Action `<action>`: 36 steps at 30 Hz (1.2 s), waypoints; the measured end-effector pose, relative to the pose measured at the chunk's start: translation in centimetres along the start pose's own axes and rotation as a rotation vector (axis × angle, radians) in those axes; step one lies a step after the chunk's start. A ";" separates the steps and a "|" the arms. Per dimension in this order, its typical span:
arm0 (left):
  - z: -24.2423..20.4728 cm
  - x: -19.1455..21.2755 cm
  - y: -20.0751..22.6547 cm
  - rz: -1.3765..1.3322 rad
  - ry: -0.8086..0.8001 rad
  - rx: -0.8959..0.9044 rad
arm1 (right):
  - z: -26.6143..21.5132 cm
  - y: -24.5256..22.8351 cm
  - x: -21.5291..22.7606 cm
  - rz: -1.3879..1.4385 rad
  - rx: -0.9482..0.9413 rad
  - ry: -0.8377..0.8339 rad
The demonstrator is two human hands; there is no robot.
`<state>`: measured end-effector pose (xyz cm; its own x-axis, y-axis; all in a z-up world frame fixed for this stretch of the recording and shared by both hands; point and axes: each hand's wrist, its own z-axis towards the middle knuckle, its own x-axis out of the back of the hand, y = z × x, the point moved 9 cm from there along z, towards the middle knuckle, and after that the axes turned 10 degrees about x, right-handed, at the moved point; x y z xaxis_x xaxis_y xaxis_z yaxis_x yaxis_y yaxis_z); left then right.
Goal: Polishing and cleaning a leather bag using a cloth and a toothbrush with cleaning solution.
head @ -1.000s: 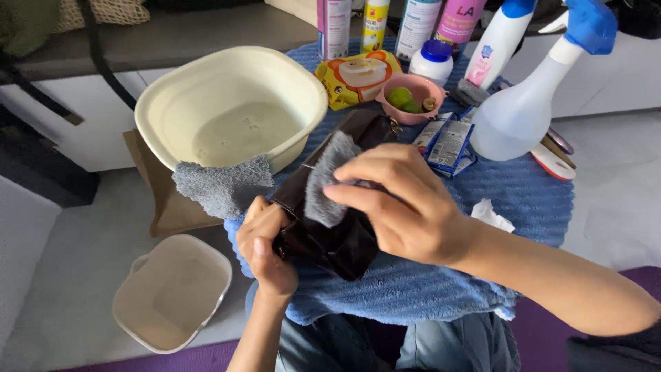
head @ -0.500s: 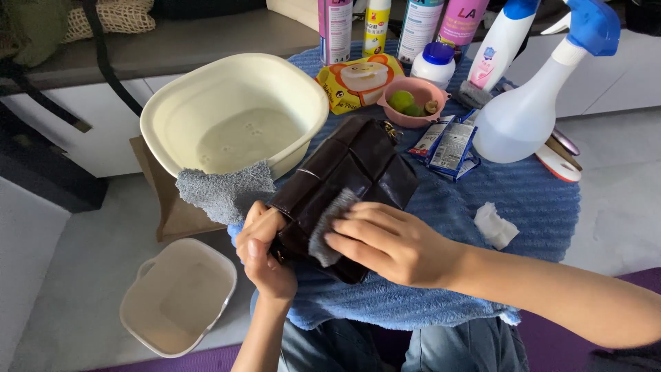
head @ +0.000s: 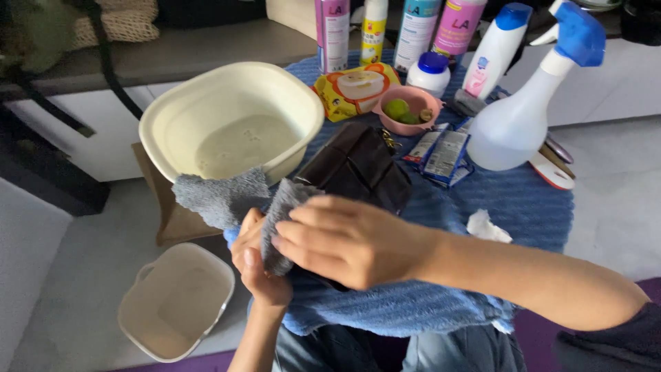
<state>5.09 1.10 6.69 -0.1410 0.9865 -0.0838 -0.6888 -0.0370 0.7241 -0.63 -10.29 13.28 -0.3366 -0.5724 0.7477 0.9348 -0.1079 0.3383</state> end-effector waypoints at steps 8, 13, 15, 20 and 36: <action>0.4 -0.2 0.1 0.068 -0.016 0.053 | -1.2 -1.4 0.2 -0.055 -0.019 0.015; 0.6 -0.4 0.5 0.077 -0.028 0.050 | -2.8 -1.4 0.0 0.124 -0.118 -0.010; 0.5 -0.5 0.7 0.086 -0.036 0.032 | -2.5 0.1 1.0 0.325 -0.211 -0.017; 0.5 -0.6 0.4 0.065 -0.037 0.043 | -0.3 3.1 4.3 0.453 -0.321 0.108; -0.8 1.1 -4.2 0.038 0.007 -0.071 | -1.7 -0.8 1.9 0.033 -0.113 0.181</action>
<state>7.24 2.18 3.01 -0.1732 0.9829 -0.0624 -0.7314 -0.0859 0.6765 -1.79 -12.69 13.46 -0.2889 -0.7126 0.6393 0.9553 -0.1706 0.2415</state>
